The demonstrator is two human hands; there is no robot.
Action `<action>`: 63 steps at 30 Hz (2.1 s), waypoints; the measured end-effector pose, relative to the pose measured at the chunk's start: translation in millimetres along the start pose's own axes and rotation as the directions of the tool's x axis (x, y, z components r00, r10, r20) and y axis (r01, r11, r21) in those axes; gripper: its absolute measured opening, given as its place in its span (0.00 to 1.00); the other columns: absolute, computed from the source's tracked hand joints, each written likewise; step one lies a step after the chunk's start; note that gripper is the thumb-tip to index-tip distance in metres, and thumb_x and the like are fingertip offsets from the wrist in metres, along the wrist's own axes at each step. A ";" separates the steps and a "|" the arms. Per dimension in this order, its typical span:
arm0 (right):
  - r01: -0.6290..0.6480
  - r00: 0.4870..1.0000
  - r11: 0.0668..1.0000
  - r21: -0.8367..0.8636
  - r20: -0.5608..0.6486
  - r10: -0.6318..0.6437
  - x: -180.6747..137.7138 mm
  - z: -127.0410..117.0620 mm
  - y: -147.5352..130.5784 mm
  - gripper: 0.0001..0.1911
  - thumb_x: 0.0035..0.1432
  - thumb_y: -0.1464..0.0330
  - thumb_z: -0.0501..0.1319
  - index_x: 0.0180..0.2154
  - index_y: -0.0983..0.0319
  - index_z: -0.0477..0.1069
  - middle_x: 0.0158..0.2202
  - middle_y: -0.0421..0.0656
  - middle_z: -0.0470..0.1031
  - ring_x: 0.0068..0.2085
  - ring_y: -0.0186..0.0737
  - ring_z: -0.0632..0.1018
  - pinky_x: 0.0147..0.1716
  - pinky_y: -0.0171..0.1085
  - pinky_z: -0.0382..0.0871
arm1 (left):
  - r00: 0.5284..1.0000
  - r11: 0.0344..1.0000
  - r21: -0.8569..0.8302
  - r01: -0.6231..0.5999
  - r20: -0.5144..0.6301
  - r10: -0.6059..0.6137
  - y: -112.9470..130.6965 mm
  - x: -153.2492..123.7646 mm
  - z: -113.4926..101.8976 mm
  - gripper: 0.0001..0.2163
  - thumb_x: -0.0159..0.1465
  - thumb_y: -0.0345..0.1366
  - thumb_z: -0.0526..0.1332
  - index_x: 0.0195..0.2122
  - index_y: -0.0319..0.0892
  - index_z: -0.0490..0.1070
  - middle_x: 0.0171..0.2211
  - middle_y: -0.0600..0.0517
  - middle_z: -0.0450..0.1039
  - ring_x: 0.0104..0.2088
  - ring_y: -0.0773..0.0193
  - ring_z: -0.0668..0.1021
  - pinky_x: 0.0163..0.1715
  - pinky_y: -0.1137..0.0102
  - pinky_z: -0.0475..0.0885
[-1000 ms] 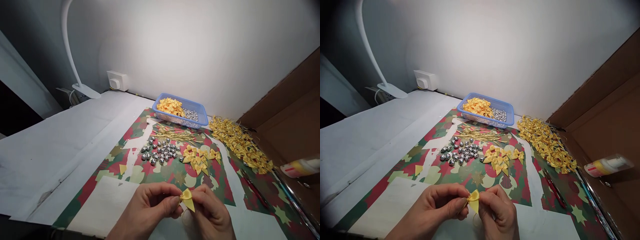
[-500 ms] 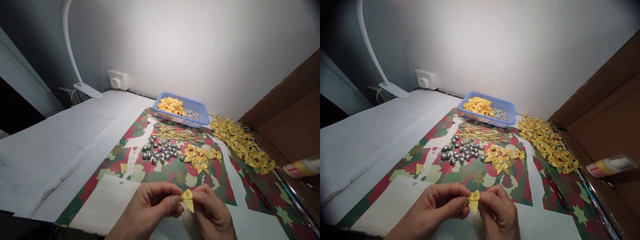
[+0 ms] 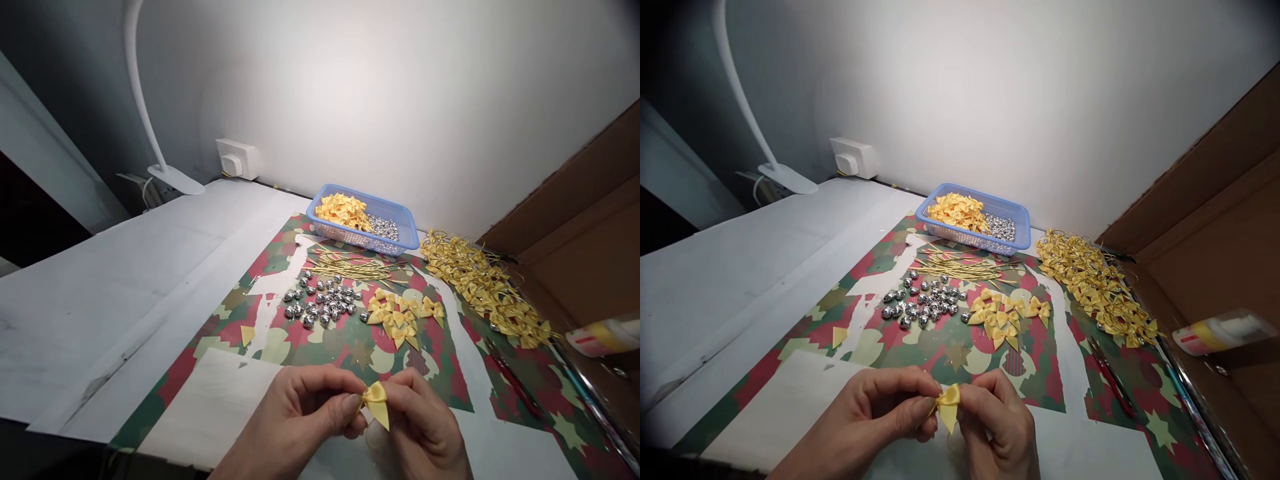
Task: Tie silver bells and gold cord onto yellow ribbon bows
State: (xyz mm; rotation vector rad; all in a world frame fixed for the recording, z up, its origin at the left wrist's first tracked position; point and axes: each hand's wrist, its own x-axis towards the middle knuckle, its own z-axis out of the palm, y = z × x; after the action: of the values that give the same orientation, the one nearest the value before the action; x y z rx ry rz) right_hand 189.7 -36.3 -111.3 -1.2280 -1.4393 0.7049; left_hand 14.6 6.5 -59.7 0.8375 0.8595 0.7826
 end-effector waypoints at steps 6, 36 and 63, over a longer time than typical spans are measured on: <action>0.020 1.000 1.000 0.006 -0.003 -0.020 -1.5 -0.9 4.7 0.11 0.67 0.62 0.60 0.41 0.51 0.83 0.29 0.40 0.67 0.28 0.35 0.71 0.27 0.34 0.61 | 1.000 1.000 0.020 0.001 0.013 -0.002 -0.7 -2.1 -1.0 0.05 0.60 0.37 0.72 0.34 0.42 0.85 0.24 0.53 0.81 0.29 0.65 0.79 0.32 0.75 0.73; 0.020 0.995 1.000 -0.010 0.095 -0.018 -0.4 -7.2 -5.3 0.15 0.67 0.70 0.58 0.45 0.47 0.80 0.30 0.38 0.62 0.27 0.33 0.66 0.25 0.33 0.56 | 0.997 0.999 -0.028 -0.027 0.072 0.029 -1.8 1.1 -1.4 0.06 0.60 0.39 0.72 0.33 0.41 0.85 0.23 0.54 0.80 0.27 0.67 0.77 0.31 0.75 0.72; 0.196 0.978 0.978 -0.068 0.081 -0.190 28.9 -15.5 -12.3 0.14 0.67 0.72 0.57 0.43 0.49 0.79 0.30 0.36 0.61 0.29 0.33 0.67 0.27 0.32 0.58 | 0.990 0.977 0.176 -0.116 0.102 0.099 32.9 9.6 13.2 0.05 0.59 0.34 0.68 0.31 0.37 0.83 0.22 0.54 0.76 0.27 0.66 0.74 0.30 0.72 0.69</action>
State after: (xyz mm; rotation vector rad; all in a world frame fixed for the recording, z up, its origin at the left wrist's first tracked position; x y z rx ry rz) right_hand 203.4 -15.9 -86.4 -1.1108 -1.6350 0.5720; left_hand 22.4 25.4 -29.3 1.0816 0.8166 0.7613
